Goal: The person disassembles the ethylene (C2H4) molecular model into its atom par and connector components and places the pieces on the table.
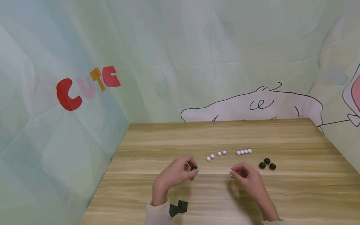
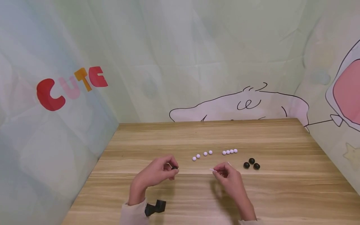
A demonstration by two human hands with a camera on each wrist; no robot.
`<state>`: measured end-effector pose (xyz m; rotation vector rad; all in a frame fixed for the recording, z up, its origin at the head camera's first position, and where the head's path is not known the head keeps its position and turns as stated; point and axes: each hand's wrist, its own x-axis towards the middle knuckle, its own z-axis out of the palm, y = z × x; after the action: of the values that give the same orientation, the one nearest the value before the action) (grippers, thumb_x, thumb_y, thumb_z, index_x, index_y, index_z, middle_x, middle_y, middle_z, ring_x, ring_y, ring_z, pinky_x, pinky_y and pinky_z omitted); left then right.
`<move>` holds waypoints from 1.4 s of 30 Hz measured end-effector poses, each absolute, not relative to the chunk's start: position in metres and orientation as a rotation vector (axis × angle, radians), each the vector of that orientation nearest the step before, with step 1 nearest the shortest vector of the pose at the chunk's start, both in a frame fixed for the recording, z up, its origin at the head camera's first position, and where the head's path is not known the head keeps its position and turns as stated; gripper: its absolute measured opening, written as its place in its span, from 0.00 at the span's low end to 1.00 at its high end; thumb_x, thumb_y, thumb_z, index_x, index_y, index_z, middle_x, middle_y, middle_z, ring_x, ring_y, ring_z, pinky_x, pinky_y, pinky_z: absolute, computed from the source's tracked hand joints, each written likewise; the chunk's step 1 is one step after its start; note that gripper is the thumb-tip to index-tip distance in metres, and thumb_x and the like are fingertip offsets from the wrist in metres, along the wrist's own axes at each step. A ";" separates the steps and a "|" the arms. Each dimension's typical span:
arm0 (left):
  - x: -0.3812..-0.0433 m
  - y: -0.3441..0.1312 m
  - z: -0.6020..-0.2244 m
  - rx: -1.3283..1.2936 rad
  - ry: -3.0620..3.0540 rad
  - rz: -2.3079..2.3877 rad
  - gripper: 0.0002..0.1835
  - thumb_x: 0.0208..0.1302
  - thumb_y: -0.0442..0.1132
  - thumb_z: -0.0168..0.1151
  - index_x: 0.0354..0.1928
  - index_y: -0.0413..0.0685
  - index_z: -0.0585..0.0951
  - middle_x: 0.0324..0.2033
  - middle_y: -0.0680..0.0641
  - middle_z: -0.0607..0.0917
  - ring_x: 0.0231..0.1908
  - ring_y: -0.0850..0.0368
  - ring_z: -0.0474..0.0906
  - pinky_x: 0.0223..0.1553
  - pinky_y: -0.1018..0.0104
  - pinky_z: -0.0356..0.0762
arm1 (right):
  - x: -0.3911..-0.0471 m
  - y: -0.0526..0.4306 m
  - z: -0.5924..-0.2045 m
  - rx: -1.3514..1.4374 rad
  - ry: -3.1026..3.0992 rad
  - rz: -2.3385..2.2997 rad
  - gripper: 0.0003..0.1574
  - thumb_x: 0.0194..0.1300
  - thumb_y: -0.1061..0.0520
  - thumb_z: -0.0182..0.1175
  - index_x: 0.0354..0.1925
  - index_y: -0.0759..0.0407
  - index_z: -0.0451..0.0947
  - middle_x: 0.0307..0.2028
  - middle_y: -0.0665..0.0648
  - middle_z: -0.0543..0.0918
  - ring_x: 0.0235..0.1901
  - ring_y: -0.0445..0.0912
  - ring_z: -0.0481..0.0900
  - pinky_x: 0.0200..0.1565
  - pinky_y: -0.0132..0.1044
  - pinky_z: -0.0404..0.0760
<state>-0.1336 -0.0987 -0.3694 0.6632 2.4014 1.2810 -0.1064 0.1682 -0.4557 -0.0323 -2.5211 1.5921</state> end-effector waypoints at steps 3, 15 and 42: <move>-0.134 -0.098 -0.369 0.665 2.389 1.289 0.04 0.64 0.34 0.58 0.39 0.42 0.76 0.30 0.49 0.82 0.26 0.62 0.79 0.27 0.71 0.74 | -0.104 0.168 -0.462 -0.075 -2.588 1.492 0.06 0.55 0.64 0.68 0.32 0.59 0.80 0.31 0.54 0.85 0.28 0.34 0.78 0.34 0.27 0.78; -0.132 -0.095 -0.370 0.680 2.394 1.290 0.04 0.64 0.35 0.58 0.39 0.43 0.77 0.31 0.50 0.82 0.26 0.61 0.79 0.28 0.70 0.75 | -0.100 0.170 -0.476 -0.184 -2.787 1.336 0.07 0.55 0.60 0.68 0.32 0.57 0.78 0.25 0.51 0.81 0.26 0.39 0.74 0.29 0.29 0.73; -0.133 -0.092 -0.370 0.720 2.403 1.279 0.02 0.64 0.36 0.59 0.37 0.46 0.76 0.30 0.51 0.82 0.26 0.62 0.79 0.29 0.70 0.76 | -0.104 0.166 -0.488 -0.114 -2.866 0.998 0.08 0.53 0.59 0.69 0.27 0.51 0.78 0.26 0.48 0.81 0.27 0.40 0.74 0.32 0.39 0.72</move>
<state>-0.1328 -0.0921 -0.3705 0.7201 2.4030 1.2792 -0.1040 0.1665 -0.4878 -0.1137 -2.8657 0.9978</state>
